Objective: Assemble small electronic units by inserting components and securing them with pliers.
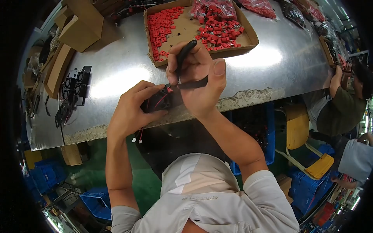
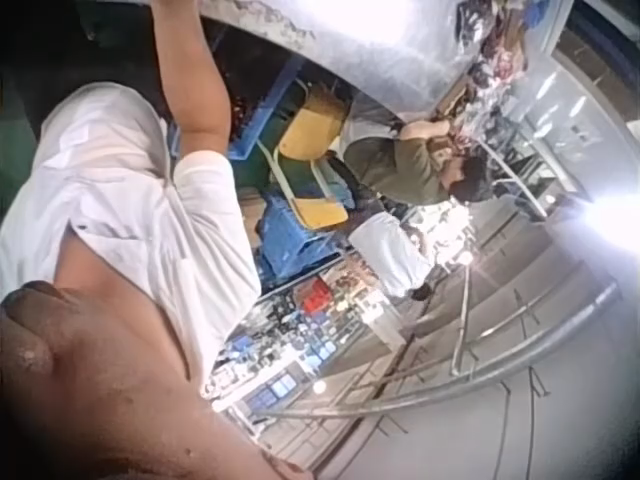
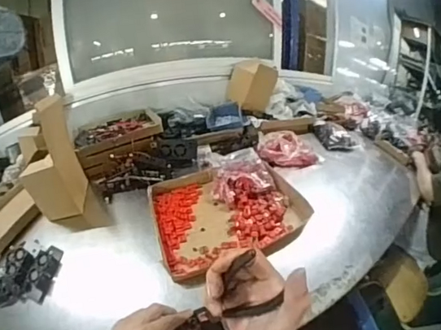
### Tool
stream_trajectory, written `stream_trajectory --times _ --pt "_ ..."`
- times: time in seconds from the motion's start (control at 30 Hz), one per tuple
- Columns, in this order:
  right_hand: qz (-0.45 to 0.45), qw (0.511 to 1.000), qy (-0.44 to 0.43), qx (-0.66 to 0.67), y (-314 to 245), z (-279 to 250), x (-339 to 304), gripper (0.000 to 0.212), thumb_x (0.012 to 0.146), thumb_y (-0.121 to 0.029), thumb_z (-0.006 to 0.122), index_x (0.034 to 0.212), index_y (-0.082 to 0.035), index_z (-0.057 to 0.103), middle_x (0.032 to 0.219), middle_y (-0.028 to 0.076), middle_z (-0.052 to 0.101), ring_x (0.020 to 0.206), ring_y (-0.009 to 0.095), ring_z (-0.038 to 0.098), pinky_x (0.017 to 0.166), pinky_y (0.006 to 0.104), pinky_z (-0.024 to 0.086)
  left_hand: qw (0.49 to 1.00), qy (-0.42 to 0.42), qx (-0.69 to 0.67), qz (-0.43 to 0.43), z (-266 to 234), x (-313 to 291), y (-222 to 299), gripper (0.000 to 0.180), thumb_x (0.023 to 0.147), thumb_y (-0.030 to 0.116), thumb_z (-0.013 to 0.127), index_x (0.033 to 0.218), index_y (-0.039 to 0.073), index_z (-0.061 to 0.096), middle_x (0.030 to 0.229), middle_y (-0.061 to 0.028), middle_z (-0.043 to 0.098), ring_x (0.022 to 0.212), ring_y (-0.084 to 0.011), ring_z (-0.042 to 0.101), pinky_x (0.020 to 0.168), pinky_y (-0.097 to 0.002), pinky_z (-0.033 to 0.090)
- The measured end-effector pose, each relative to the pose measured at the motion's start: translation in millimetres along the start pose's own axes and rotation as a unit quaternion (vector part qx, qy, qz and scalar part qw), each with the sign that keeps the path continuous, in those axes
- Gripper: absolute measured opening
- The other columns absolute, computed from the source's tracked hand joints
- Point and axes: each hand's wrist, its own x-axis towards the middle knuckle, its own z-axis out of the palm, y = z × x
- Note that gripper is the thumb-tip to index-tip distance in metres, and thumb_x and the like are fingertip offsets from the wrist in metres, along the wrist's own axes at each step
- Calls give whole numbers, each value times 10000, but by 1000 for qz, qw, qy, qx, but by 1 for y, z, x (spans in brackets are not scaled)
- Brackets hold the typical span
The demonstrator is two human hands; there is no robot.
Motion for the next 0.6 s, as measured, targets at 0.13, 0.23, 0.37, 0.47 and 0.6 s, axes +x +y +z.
stream_trajectory --times 0.13,0.23,0.37,0.47,0.6 --pt "-1 1000 8 -10 0 2 -1 915 827 -831 299 1109 -2 562 836 118 526 646 216 459 613 346 386 1000 -1 3 -1 0 0 1 533 675 195 811 1175 74 674 1027 -90 629 857 -286 640 775 -375 518" --pt "-2 1000 10 -6 1 1 -2 914 828 -830 297 1103 0 563 827 116 524 643 212 460 605 342 383 1000 -15 2 -19 -3 1 4 549 655 130 829 1170 30 668 1068 -98 641 932 -259 657 834 -339 523" --pt "2 1000 -6 2 3 -1 -1 938 816 -845 295 1103 7 561 818 118 526 628 206 454 594 331 378 1000 -15 4 -15 -4 1 4 548 658 135 827 1172 32 668 1066 -98 643 931 -261 657 831 -338 521" --pt "4 998 17 -54 0 6 1 954 812 -852 290 1108 14 561 818 122 530 622 207 453 594 327 380 999 -30 -12 -33 -4 2 4 546 661 138 824 1173 30 666 1061 -99 644 930 -261 656 830 -336 520" --pt "-21 999 14 -26 -5 8 4 957 826 -840 276 1118 26 558 823 125 533 631 210 457 599 330 384 999 -27 -8 -32 -5 1 5 547 660 123 821 1173 20 662 1059 -98 645 928 -257 656 834 -331 519"
